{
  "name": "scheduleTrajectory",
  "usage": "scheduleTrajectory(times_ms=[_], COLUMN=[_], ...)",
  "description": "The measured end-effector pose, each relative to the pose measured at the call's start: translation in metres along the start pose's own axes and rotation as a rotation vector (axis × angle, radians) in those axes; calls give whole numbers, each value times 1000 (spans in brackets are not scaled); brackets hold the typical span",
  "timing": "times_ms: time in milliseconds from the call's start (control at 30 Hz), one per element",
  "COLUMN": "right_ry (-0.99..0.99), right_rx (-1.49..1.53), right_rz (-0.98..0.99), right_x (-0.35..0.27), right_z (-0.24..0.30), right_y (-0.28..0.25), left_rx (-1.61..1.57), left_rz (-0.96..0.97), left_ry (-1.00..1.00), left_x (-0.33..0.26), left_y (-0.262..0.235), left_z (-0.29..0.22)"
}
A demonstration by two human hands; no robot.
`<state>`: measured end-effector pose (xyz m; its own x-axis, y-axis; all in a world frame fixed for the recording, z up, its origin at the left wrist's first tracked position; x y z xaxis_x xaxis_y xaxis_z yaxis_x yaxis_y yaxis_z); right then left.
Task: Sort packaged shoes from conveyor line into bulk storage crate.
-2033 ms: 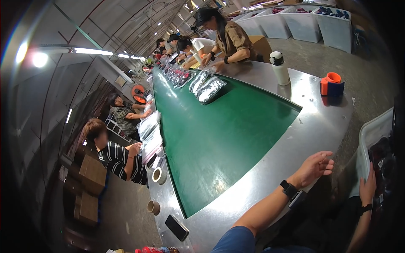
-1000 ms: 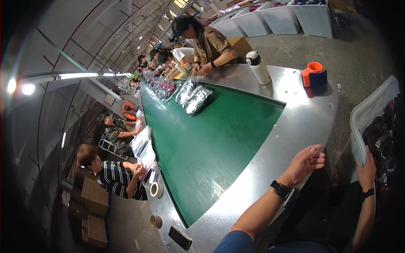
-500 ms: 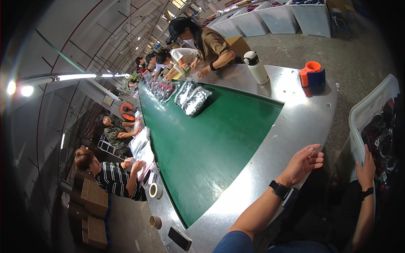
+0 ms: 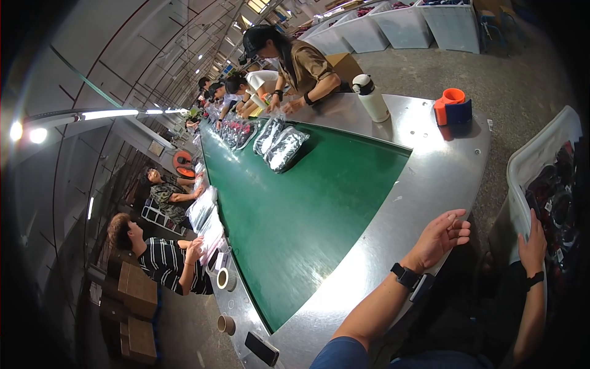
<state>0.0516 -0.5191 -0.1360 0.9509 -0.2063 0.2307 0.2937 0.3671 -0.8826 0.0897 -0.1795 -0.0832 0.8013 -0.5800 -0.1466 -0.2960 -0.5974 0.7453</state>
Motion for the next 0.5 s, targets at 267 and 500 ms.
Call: scheduleTrajectory(times_ms=[267,500], right_ry=[10,13], right_rx=[14,5], right_rz=[9,20], right_x=[1,2], right_z=[1,-1], right_y=[0,3], left_rx=[-3,-6], left_rz=[0,3], left_ry=[1,2], left_x=[0,0], left_y=[-1,0], left_z=[1,0])
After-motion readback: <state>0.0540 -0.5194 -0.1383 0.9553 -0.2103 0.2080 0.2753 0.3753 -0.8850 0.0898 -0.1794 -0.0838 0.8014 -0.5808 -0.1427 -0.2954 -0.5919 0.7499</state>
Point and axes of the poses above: each hand's wrist, its own x-axis towards the middle knuckle, its own y-axis out of the palm, z = x × y, the point moved 10 cm from there along x, towards the middle knuckle
